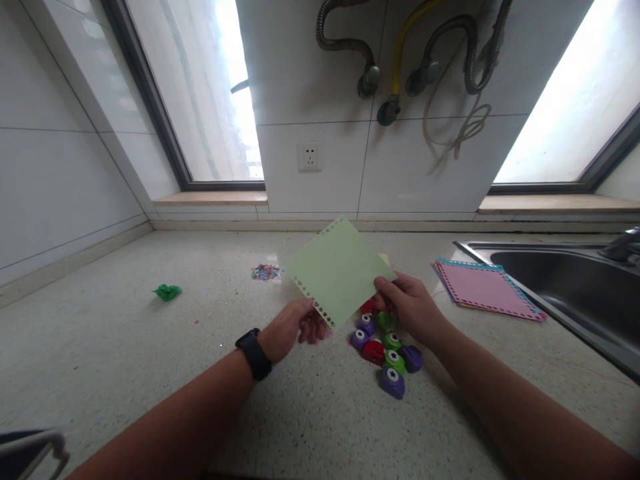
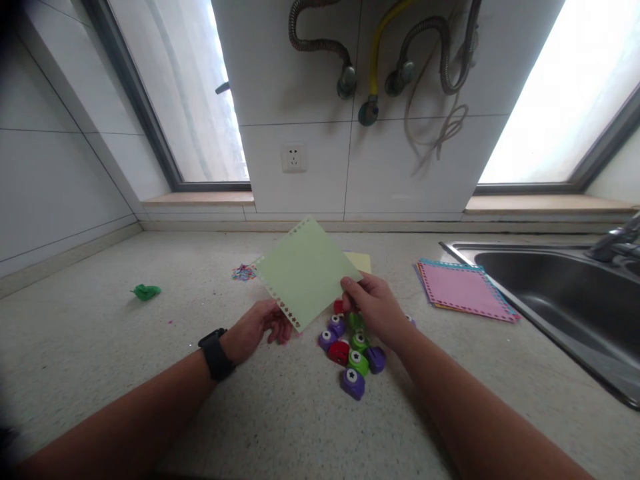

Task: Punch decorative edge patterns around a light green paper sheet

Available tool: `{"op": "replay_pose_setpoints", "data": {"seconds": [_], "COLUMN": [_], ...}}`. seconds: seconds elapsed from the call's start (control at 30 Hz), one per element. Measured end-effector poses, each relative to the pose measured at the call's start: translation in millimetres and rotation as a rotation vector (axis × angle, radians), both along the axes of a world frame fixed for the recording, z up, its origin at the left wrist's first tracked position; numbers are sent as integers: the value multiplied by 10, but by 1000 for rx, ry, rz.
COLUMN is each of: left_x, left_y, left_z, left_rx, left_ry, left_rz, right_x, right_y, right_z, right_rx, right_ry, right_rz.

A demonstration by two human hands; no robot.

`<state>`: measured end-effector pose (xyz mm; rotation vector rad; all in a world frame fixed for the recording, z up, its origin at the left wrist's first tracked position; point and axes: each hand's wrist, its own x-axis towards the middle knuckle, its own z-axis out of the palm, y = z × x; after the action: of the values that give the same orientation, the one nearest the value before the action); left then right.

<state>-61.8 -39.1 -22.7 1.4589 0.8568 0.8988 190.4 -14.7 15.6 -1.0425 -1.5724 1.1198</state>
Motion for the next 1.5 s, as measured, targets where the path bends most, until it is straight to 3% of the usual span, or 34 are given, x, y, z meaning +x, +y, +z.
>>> {"op": "replay_pose_setpoints", "data": {"seconds": [0.43, 0.53, 0.67, 0.77, 0.9, 0.97, 1.27, 1.5], "left_x": [19, 12, 13, 25, 42, 42, -24, -6], "left_y": [-84, -76, -56, -50, -43, -33, 27, 27], "left_z": [100, 97, 69, 57, 72, 75, -10, 11], "left_rx": [107, 112, 58, 9, -22, -33, -48, -71], "left_ry": [255, 307, 292, 212, 147, 142, 8, -53], "left_rz": [58, 87, 126, 146, 177, 190, 230, 267], "right_x": [24, 177, 388, 407, 278, 223, 283, 85], "right_y": [4, 76, 161, 158, 75, 33, 13, -105], "right_z": [43, 86, 127, 136, 151, 164, 252, 208], "right_rx": [9, 106, 295, 393, 524, 551, 581, 627], "right_ry": [-13, -62, -338, -564, -793, -838, -857, -918], "right_rz": [55, -13, -106, -24, 262, 330, 333, 455]}}
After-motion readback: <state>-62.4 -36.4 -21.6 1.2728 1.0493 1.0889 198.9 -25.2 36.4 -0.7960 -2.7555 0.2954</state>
